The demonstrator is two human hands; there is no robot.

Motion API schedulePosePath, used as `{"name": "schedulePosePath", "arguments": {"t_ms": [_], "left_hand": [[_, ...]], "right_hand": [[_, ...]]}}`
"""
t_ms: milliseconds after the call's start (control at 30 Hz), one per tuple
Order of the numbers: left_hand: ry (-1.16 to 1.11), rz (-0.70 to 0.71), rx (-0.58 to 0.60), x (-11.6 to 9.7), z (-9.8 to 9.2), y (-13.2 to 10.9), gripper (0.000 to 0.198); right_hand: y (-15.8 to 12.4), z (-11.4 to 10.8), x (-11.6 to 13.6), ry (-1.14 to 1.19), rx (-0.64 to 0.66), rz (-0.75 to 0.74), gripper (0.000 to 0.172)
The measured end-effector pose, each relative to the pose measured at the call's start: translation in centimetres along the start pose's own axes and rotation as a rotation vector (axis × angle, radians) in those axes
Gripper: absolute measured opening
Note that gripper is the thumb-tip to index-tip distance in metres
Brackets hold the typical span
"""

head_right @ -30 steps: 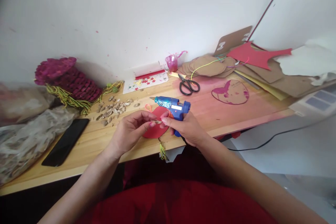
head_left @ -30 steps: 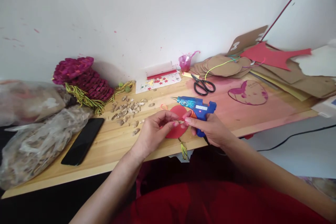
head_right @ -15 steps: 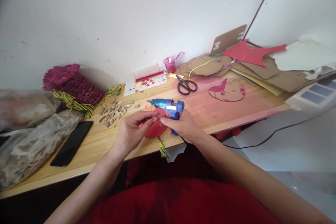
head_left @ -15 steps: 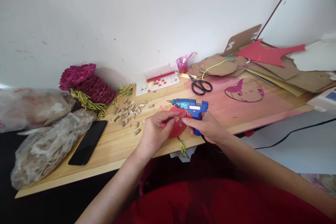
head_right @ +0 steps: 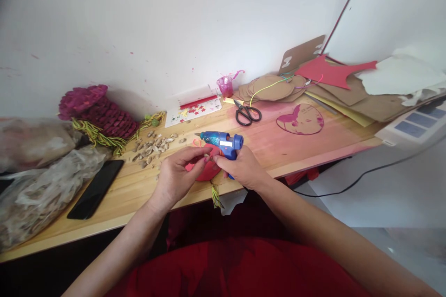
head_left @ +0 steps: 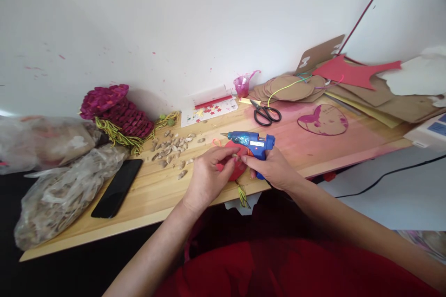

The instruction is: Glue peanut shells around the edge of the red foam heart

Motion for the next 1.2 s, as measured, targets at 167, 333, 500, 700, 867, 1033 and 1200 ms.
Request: {"name": "schedulePosePath", "arguments": {"t_ms": [167,333,500,700,867,1033,1200], "left_hand": [[-0.004,0.079,-0.026,-0.5,0.3,-0.4,0.023],[-0.065,0.113,-0.078,-0.3,0.2,-0.9,0.023],[-0.428,-0.181,-0.078,2.3,0.5,-0.9,0.032],[-0.549,-0.334,-0.03,2.9,0.9,-0.5,0.029],[-0.549,-0.373,0.006,2.9,1.3,-0.6,0.031],[-0.517,-0.348,-0.027,2.7,1.4,-0.6,0.03],[-0.53,-0.359,-0.054,2.8,1.6,-0.7,0.029]], "right_hand": [[-0.1,0.1,0.3,-0.007,0.004,0.0,0.013],[0.0,-0.1,0.0,0.034,-0.034,0.018,0.019],[0.1,-0.1,-0.2,0.087,-0.032,0.024,0.022],[-0.1,0.2,-0.1,0.064,0.019,0.016,0.02],[-0.1,0.1,-0.1,0.048,0.021,0.005,0.019],[-0.1,0.1,0.0,0.019,0.004,-0.005,0.017],[-0.3,-0.1,0.4,-0.015,-0.015,-0.017,0.017]]}}
Point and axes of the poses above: each hand's wrist, its own y-axis towards the middle knuckle, its own z-axis out of the palm, x = y × z, the point moved 6 cm from there along y, towards the middle knuckle, and after that the axes turned 5 degrees about -y, right-handed, at the moved point
